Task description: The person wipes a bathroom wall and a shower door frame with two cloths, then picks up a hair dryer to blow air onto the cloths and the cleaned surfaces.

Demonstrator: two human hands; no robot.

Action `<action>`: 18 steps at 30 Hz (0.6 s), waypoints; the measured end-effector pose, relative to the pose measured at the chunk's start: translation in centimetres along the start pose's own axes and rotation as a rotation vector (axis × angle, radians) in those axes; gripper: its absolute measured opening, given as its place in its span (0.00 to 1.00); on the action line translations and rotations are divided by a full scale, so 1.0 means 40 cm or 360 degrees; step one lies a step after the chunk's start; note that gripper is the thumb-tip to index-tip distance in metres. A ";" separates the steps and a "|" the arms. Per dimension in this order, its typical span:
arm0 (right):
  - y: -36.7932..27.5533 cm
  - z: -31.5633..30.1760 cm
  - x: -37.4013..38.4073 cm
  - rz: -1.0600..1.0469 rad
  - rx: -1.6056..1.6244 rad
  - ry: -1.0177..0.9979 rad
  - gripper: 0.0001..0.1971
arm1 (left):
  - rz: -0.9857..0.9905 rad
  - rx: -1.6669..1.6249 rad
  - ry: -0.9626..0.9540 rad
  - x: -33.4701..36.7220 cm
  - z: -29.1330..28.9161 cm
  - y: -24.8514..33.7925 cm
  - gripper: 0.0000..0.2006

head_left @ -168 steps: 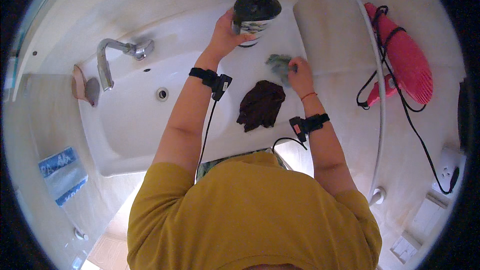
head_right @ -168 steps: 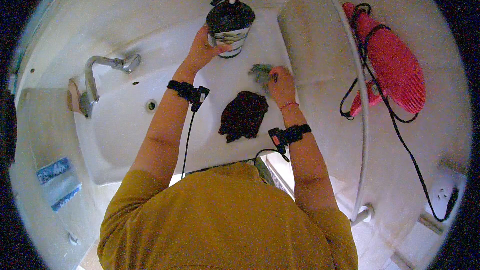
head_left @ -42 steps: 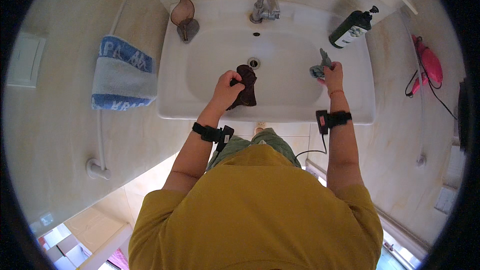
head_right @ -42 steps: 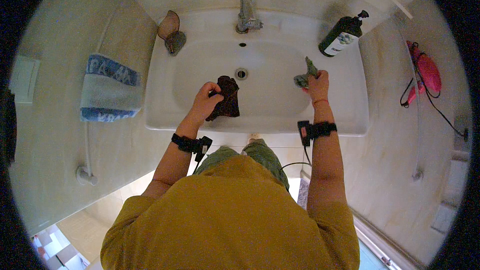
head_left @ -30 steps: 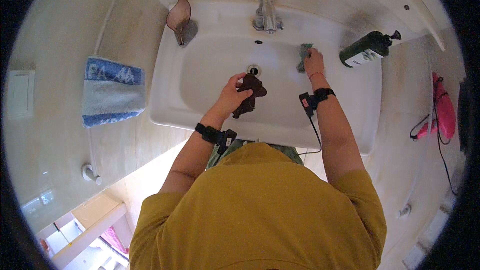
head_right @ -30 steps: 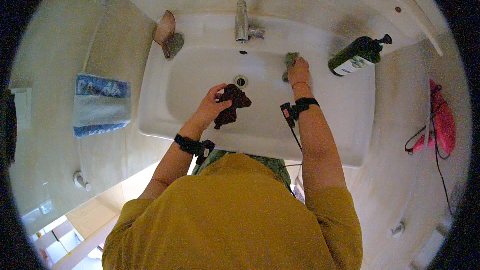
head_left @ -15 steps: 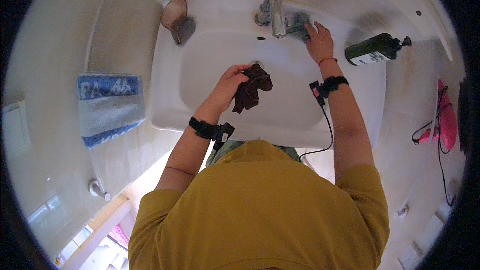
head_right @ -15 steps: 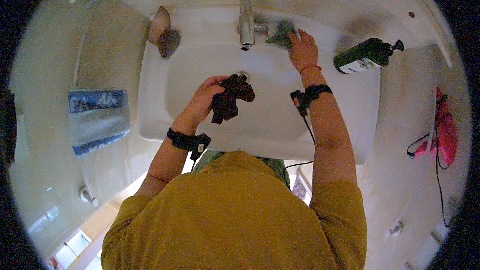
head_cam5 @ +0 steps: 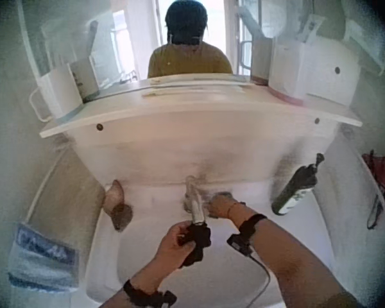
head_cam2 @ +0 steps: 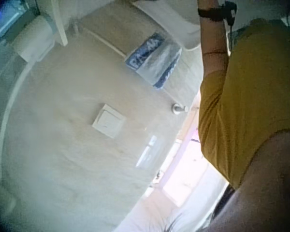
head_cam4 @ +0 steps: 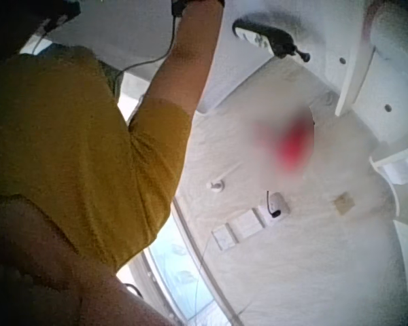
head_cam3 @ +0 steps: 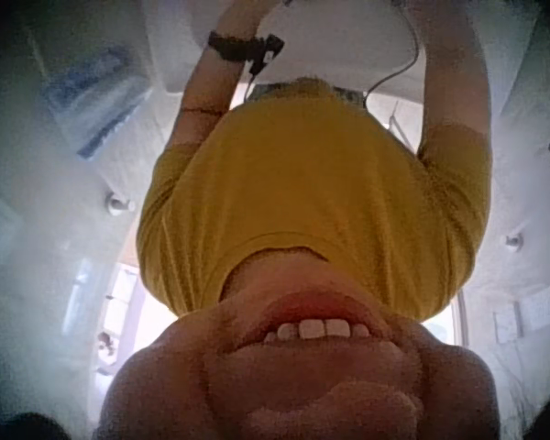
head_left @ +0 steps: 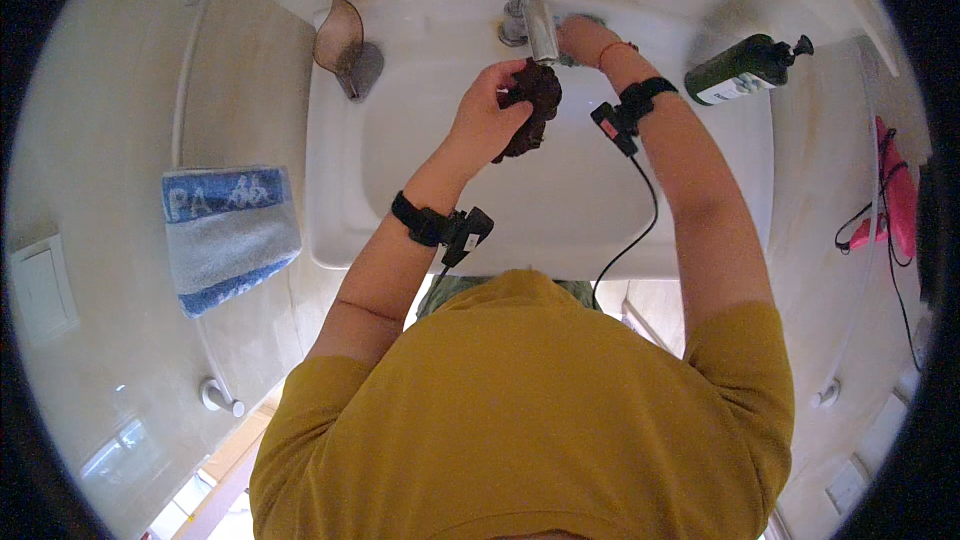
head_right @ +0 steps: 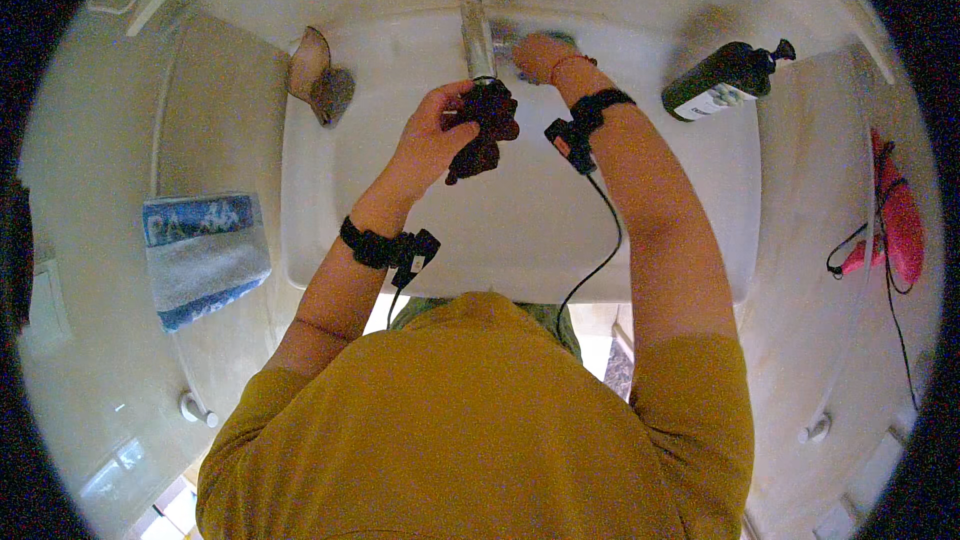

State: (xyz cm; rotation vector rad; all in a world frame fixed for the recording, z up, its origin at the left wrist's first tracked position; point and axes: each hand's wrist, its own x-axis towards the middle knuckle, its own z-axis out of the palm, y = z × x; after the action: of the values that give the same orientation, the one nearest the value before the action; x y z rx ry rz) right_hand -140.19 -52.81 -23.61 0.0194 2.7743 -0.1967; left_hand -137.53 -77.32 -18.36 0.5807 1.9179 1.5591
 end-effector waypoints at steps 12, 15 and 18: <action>0.031 -0.002 0.006 -0.0179 0.0271 0.0017 0.19 | 0.0156 0.0228 0.0169 0.019 0.015 0.018 0.23; 0.071 0.047 0.048 -0.0106 0.0244 0.0073 0.18 | 0.0174 0.0261 0.0139 0.030 0.012 0.009 0.24; 0.084 0.075 0.063 -0.0106 0.0273 0.0181 0.17 | 0.0243 0.0410 0.0191 0.040 0.015 -0.015 0.24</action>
State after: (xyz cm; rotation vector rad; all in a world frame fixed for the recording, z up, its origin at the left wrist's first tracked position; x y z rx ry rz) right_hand -141.37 -49.92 -27.71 -0.0189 2.8645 -0.4639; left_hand -138.27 -75.96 -19.29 0.7737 2.2309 1.4773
